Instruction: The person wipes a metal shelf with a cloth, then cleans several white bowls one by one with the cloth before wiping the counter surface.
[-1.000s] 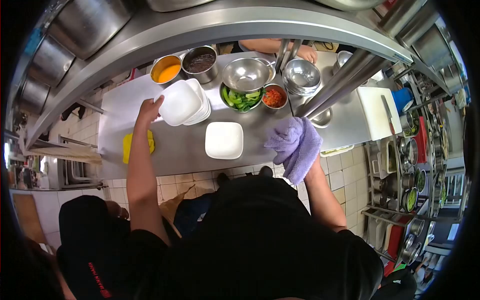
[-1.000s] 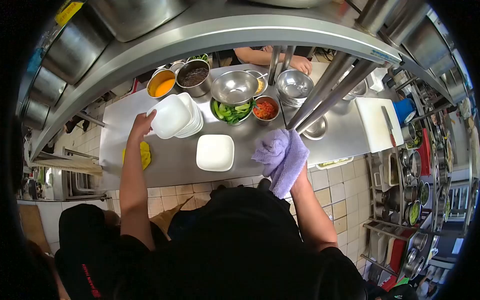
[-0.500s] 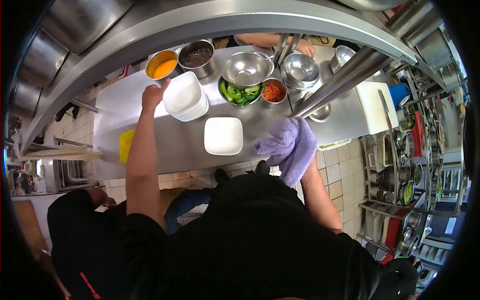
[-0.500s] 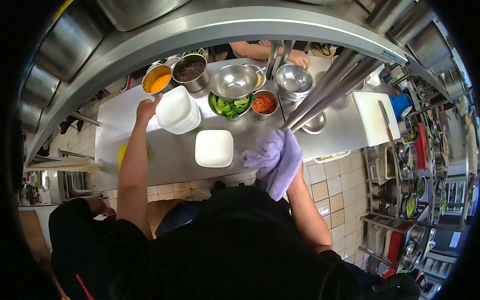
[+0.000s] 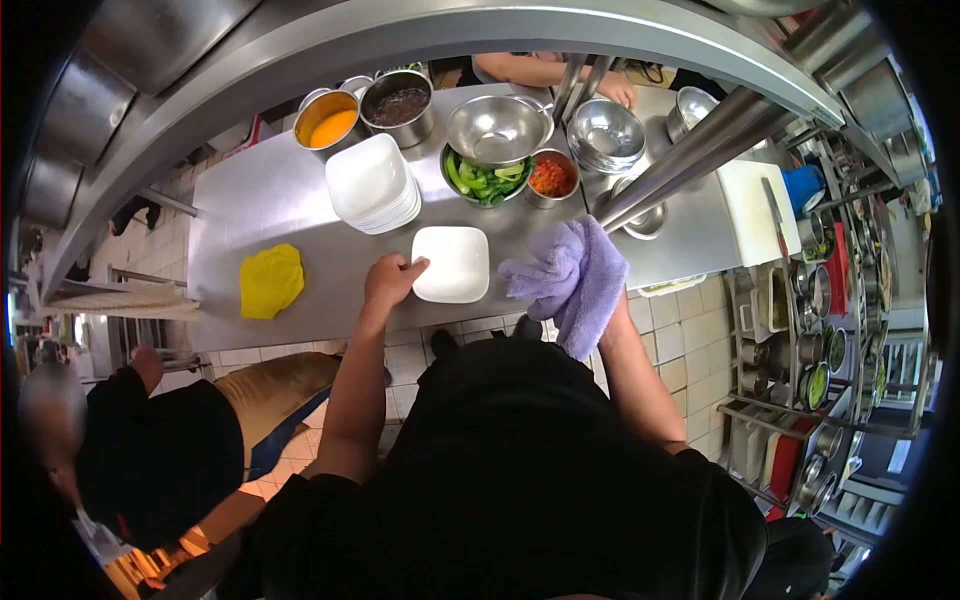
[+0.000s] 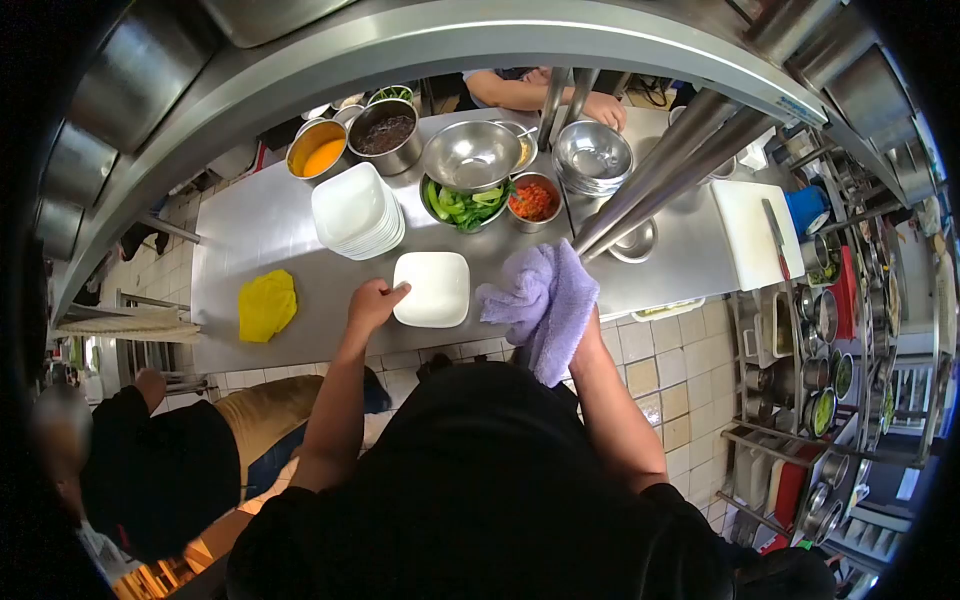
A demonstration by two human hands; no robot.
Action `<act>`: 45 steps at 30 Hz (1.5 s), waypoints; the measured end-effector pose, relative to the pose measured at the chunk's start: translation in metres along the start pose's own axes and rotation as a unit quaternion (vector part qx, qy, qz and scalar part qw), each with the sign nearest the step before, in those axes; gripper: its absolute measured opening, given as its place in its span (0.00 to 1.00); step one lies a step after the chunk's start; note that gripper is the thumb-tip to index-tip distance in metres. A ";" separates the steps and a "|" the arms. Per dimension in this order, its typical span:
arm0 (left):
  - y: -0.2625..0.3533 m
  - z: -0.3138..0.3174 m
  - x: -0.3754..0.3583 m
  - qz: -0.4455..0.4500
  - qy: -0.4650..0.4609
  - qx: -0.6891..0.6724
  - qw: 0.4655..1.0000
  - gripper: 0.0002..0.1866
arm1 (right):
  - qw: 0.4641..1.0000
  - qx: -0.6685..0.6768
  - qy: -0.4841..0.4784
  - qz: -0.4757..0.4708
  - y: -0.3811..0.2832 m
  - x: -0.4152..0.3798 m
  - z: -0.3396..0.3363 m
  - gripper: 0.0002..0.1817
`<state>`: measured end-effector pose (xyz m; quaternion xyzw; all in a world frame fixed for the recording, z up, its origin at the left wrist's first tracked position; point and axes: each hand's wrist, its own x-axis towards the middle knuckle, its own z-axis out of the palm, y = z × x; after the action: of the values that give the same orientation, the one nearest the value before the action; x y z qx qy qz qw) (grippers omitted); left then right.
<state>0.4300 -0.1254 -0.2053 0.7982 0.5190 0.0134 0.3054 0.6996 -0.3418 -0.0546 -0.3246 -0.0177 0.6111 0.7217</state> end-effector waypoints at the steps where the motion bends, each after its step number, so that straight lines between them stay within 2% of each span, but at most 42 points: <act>1: 0.004 0.002 0.003 -0.004 0.003 -0.003 1.000 0.26 | 0.999 -0.024 0.032 0.008 0.001 0.001 0.003 0.22; 3: 0.009 0.002 0.011 0.051 0.001 0.096 0.994 0.23 | 0.997 -0.052 0.056 0.018 0.002 0.009 0.006 0.23; 6: 0.009 0.003 0.015 0.055 0.031 0.104 0.993 0.19 | 0.996 -0.049 0.072 0.011 0.009 0.017 0.006 0.24; 9: 0.006 -0.005 0.016 0.080 0.047 0.056 0.994 0.16 | 0.995 -0.029 0.092 0.030 0.007 0.016 0.016 0.24; 13: 0.011 -0.009 -0.001 0.059 0.095 0.017 0.994 0.12 | 0.995 -0.018 0.031 0.095 0.000 0.019 0.013 0.23; 15: 0.009 -0.002 -0.009 0.033 0.164 -0.230 0.959 0.10 | 0.992 -0.004 0.022 0.121 -0.006 0.013 0.034 0.22; 16: 0.013 -0.004 -0.014 0.032 0.163 -0.229 0.959 0.10 | 0.996 -0.072 0.027 0.038 -0.008 0.004 0.060 0.23; 17: 0.021 -0.011 -0.022 -0.013 0.043 -0.320 0.946 0.13 | 0.989 -0.139 0.033 -0.046 -0.009 0.000 0.073 0.24; 18: 0.032 -0.018 -0.031 -0.058 -0.077 -0.403 0.910 0.18 | 0.989 -0.139 0.033 -0.045 -0.004 0.005 0.063 0.24; 19: 0.048 -0.025 -0.042 -0.058 -0.077 -0.403 0.910 0.18 | 0.937 -0.326 0.030 -0.121 0.005 0.015 0.044 0.25; 20: 0.069 -0.031 -0.055 -0.056 -0.085 -0.476 0.874 0.21 | 0.844 -0.500 0.026 -0.193 0.012 0.024 0.026 0.26; 21: 0.085 -0.031 -0.064 -0.053 -0.092 -0.545 0.832 0.25 | 0.776 -0.592 -0.087 -0.198 0.014 0.030 0.014 0.28; 22: 0.101 -0.031 -0.068 -0.038 -0.088 -0.540 0.836 0.23 | 0.697 -0.678 -0.134 -0.192 0.016 0.037 0.021 0.27; 23: 0.116 -0.033 -0.074 -0.029 -0.082 -0.555 0.828 0.23 | 0.607 -0.753 -0.178 -0.182 0.023 0.044 0.030 0.27; 24: 0.120 -0.020 -0.069 0.041 0.005 -0.498 0.866 0.25 | 0.607 -0.753 -0.178 -0.183 0.036 0.048 0.032 0.27; 25: 0.125 -0.015 -0.064 0.110 0.093 -0.433 0.890 0.27 | 0.523 -0.782 -0.176 -0.290 0.054 0.052 0.032 0.27; 26: 0.122 -0.018 -0.059 0.110 0.095 -0.434 0.889 0.27 | 0.428 -0.796 -0.172 -0.392 0.063 0.054 0.030 0.26; 27: 0.123 -0.032 -0.058 0.080 0.087 -0.409 0.905 0.28 | 0.426 -0.796 -0.176 -0.392 0.063 0.050 0.032 0.26; 29: 0.118 -0.056 -0.058 0.046 0.078 -0.386 0.918 0.30 | 0.494 -0.740 -0.314 -0.332 0.059 0.037 0.037 0.27; 30: 0.111 -0.068 -0.055 0.078 0.083 -0.359 0.926 0.31 | 0.490 -0.752 -0.331 -0.291 0.059 0.032 0.040 0.26; 31: 0.106 -0.078 -0.055 0.110 0.087 -0.330 0.934 0.33 | 0.490 -0.751 -0.332 -0.292 0.055 0.031 0.039 0.26; 33: 0.102 -0.087 -0.060 0.111 0.110 -0.293 0.943 0.32 | 0.452 -0.771 -0.310 -0.325 0.039 0.032 0.031 0.26; 34: 0.101 -0.087 -0.061 0.110 0.095 -0.295 0.944 0.32 | 0.400 -0.784 -0.311 -0.358 0.024 0.040 0.029 0.25; 35: 0.100 -0.087 -0.062 0.109 0.082 -0.298 0.945 0.32 | 0.398 -0.785 -0.313 -0.358 0.020 0.049 0.031 0.25; 36: 0.107 -0.087 -0.065 0.108 0.082 -0.300 0.944 0.32 | 0.377 -0.811 -0.260 -0.364 0.019 0.056 0.032 0.25; 37: 0.121 -0.090 -0.069 0.049 0.033 -0.356 0.932 0.32 | 0.356 -0.833 -0.206 -0.369 0.020 0.057 0.035 0.24; 38: 0.129 -0.093 -0.070 -0.010 -0.016 -0.409 0.913 0.32 | 0.367 -0.823 -0.183 -0.392 0.029 0.059 0.043 0.25; 39: 0.127 -0.085 -0.063 -0.009 -0.015 -0.409 0.912 0.32 | 0.365 -0.823 -0.184 -0.393 0.040 0.060 0.051 0.25; 41: 0.116 -0.066 -0.044 0.121 0.098 -0.322 0.934 0.32 | 0.444 -0.777 -0.188 -0.406 0.059 0.055 0.062 0.26; 42: 0.112 -0.074 -0.042 0.130 0.089 -0.341 0.927 0.32 | 0.483 -0.752 -0.236 -0.380 0.065 0.053 0.059 0.27; 43: 0.106 -0.080 -0.044 0.129 0.091 -0.340 0.927 0.32 | 0.484 -0.751 -0.238 -0.381 0.064 0.051 0.054 0.27; 45: 0.100 -0.096 -0.053 0.115 0.087 -0.359 0.922 0.31 | 0.457 -0.749 -0.321 -0.356 0.050 0.044 0.042 0.26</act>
<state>0.4552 -0.1522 -0.0611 0.6851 0.4089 0.3029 0.5213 0.6496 -0.2812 -0.0624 -0.4868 -0.8130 0.1134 0.2986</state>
